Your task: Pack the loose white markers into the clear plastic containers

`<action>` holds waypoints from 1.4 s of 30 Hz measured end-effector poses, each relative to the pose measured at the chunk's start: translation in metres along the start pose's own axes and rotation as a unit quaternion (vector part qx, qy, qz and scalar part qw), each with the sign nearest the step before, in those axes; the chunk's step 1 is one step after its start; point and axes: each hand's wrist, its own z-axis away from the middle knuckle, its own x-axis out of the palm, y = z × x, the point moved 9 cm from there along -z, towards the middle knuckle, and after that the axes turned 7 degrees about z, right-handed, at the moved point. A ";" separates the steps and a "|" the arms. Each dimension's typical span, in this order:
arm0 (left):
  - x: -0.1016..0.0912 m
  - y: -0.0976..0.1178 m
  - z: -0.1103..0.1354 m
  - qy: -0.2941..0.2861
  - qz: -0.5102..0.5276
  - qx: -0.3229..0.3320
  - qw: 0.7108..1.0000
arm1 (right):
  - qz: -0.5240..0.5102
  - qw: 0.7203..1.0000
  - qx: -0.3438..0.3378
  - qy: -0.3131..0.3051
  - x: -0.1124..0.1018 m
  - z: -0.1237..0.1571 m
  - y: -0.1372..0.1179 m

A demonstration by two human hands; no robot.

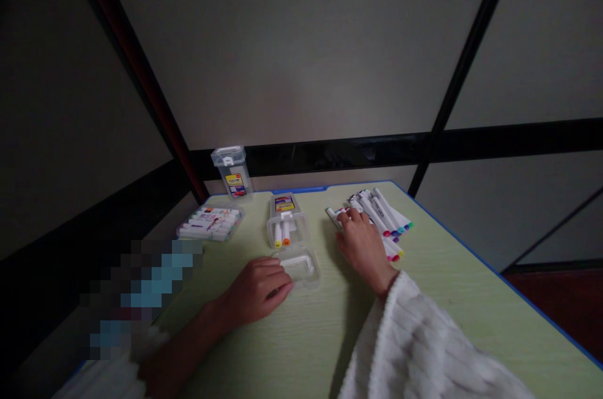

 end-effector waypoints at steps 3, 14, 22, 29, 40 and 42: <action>-0.001 0.000 -0.001 0.002 0.002 0.001 1.000 | 0.008 1.000 0.012 -0.006 0.000 0.001 0.004; 0.000 0.000 0.000 -0.001 0.006 -0.003 1.000 | 0.028 0.995 0.092 0.025 0.001 0.000 0.041; -0.001 0.000 -0.001 0.006 0.010 -0.003 1.000 | 0.014 0.980 0.195 0.030 0.032 0.002 0.107; -0.001 -0.001 0.000 0.008 0.010 -0.005 1.000 | 0.006 0.985 0.170 -0.017 0.054 -0.002 0.123; 0.000 -0.002 0.000 0.006 0.011 -0.005 1.000 | 0.010 0.994 0.089 -0.056 0.065 -0.014 0.114; -0.001 -0.002 0.000 0.007 0.011 -0.006 1.000 | 0.012 0.994 0.086 -0.063 0.065 -0.014 0.112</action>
